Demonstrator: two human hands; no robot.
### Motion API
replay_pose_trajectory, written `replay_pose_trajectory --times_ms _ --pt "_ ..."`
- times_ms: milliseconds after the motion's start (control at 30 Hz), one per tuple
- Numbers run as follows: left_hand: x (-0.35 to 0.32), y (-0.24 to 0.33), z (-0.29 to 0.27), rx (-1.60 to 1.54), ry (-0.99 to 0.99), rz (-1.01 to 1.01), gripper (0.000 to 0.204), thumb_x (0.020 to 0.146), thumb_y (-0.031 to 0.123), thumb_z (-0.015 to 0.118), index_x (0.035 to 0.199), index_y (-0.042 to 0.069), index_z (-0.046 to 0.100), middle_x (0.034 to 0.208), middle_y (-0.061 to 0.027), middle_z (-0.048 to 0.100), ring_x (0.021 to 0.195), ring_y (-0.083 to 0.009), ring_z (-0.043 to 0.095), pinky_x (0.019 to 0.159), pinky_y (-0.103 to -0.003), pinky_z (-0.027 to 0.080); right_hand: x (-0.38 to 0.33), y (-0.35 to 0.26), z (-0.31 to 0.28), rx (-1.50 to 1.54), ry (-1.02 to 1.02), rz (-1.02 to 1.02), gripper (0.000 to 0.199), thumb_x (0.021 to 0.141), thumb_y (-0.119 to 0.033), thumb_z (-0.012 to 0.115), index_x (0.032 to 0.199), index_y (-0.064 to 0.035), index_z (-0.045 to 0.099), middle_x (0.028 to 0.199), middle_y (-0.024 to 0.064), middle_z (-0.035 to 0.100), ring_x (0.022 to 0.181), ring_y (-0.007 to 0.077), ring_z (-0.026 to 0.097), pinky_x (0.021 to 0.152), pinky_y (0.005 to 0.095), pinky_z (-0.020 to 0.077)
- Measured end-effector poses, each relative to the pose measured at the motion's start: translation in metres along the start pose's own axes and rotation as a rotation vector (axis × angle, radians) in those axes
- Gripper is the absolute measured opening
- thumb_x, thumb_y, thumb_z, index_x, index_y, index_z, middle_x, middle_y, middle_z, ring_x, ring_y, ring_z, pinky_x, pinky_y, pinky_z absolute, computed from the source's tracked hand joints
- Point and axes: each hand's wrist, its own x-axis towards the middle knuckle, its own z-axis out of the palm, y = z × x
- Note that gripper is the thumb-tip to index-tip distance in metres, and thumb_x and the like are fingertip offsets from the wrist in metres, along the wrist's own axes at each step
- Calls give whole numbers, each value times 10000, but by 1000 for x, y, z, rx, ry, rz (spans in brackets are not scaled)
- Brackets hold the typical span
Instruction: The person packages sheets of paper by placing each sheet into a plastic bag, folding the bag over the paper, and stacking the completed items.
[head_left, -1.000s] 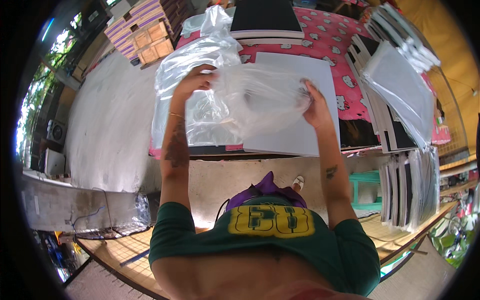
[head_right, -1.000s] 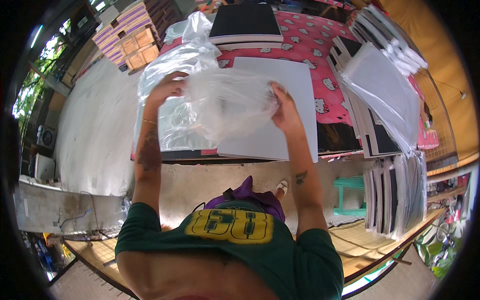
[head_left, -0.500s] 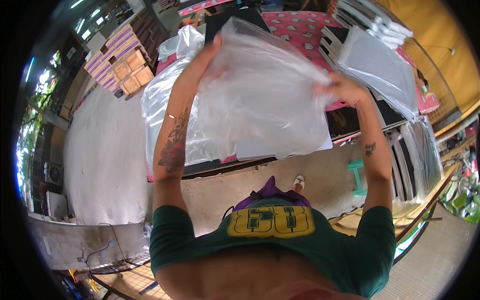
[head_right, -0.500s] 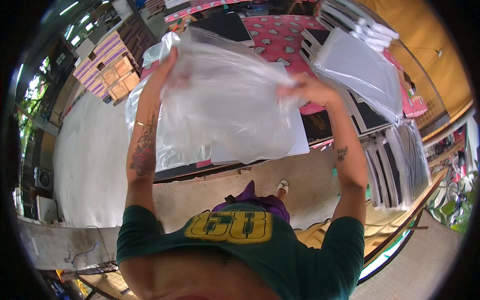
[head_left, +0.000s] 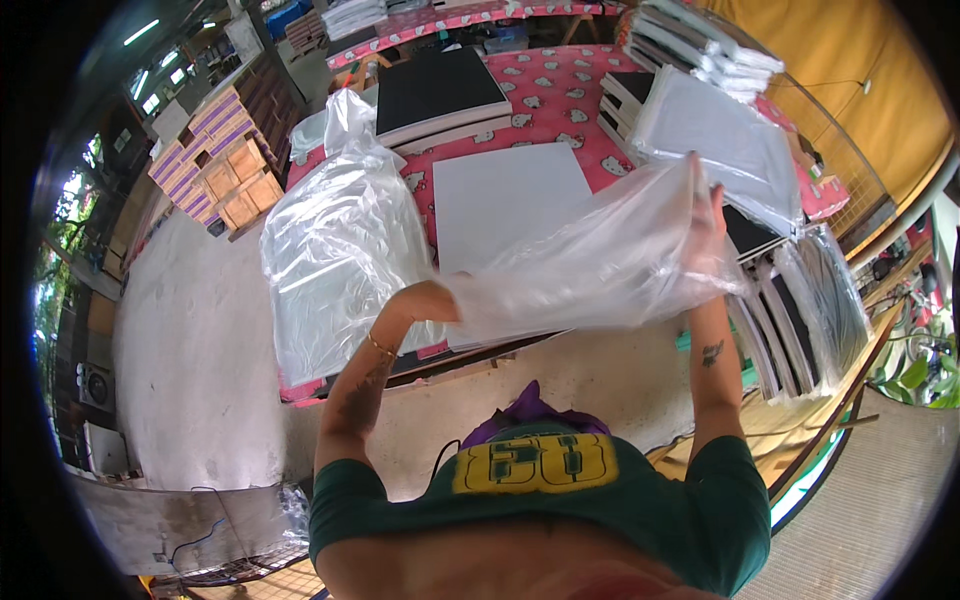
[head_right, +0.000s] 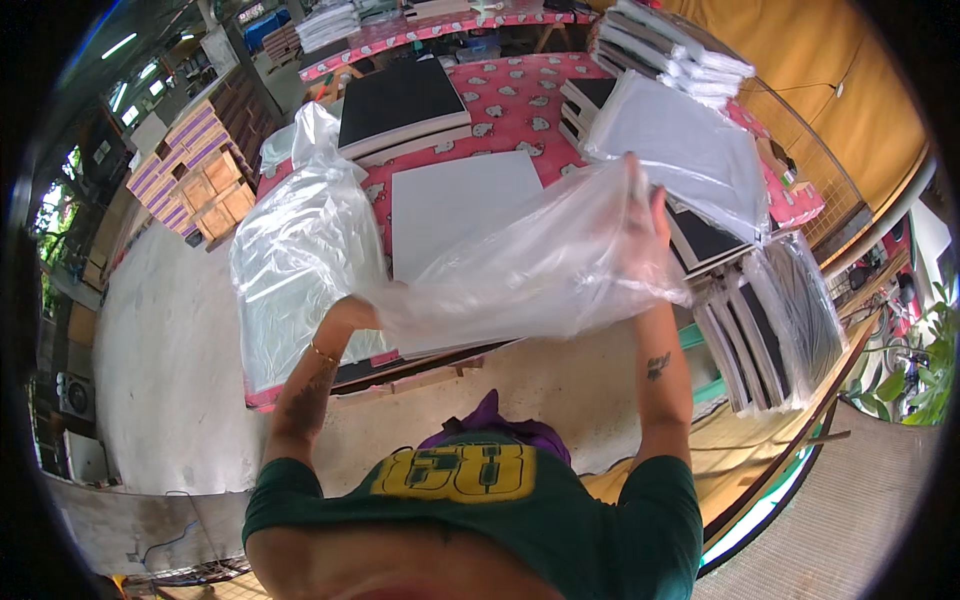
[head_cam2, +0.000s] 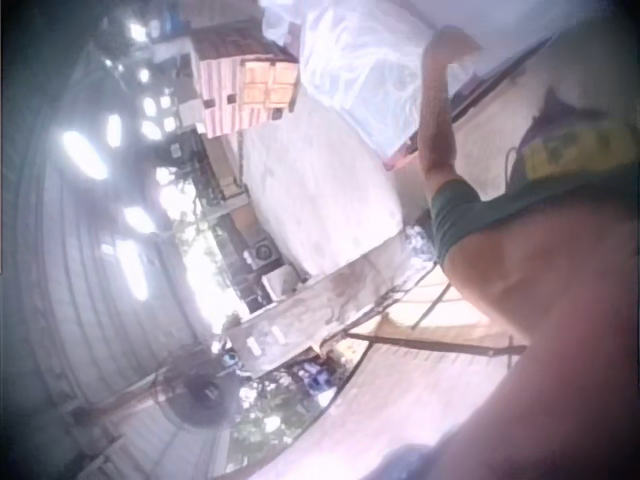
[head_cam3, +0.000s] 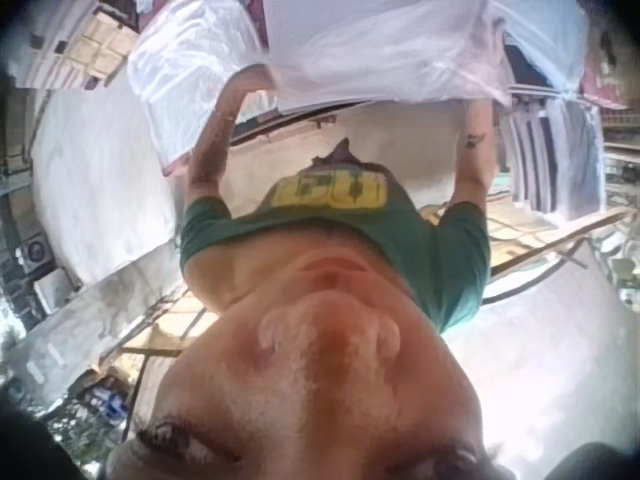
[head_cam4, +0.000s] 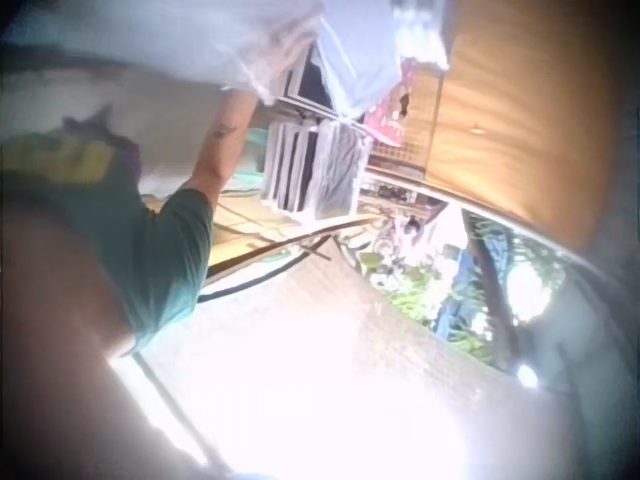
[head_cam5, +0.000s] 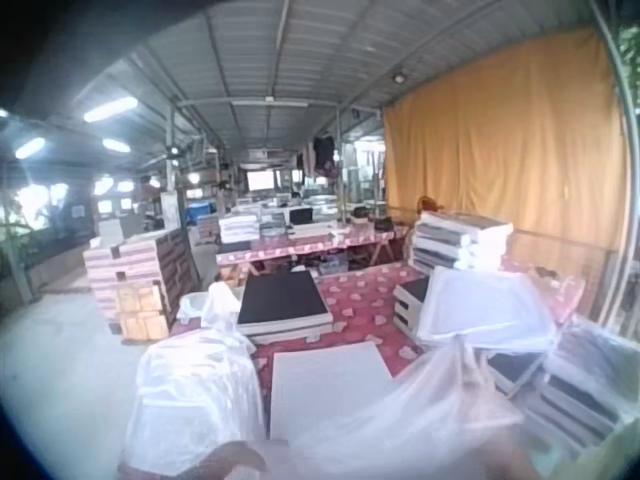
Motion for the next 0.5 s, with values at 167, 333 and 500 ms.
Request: replay_pose_trajectory --times_ms 167,333,500 --pt "10 27 1 -600 225 254 319 893 314 554 1049 35 565 907 -60 608 732 -174 596 747 -329 495 -55 6 -44 -526 405 274 468 887 -487 467 1130 -90 500 894 68 559 763 207 562 684 396 500" --pt "-36 -6 21 -491 19 -186 318 903 274 530 1088 17 557 963 -113 618 786 -174 608 762 -296 498 -52 -9 -19 -226 812 67 420 880 -499 470 938 -111 620 666 -6 554 556 153 545 566 363 494" --pt "-44 -36 12 -817 146 139 327 931 269 429 1055 2 571 1010 -164 619 912 -231 618 748 -373 527 -160 -18 -165 -698 190 892 347 787 -297 634 989 -16 603 811 74 627 717 188 608 595 336 504"
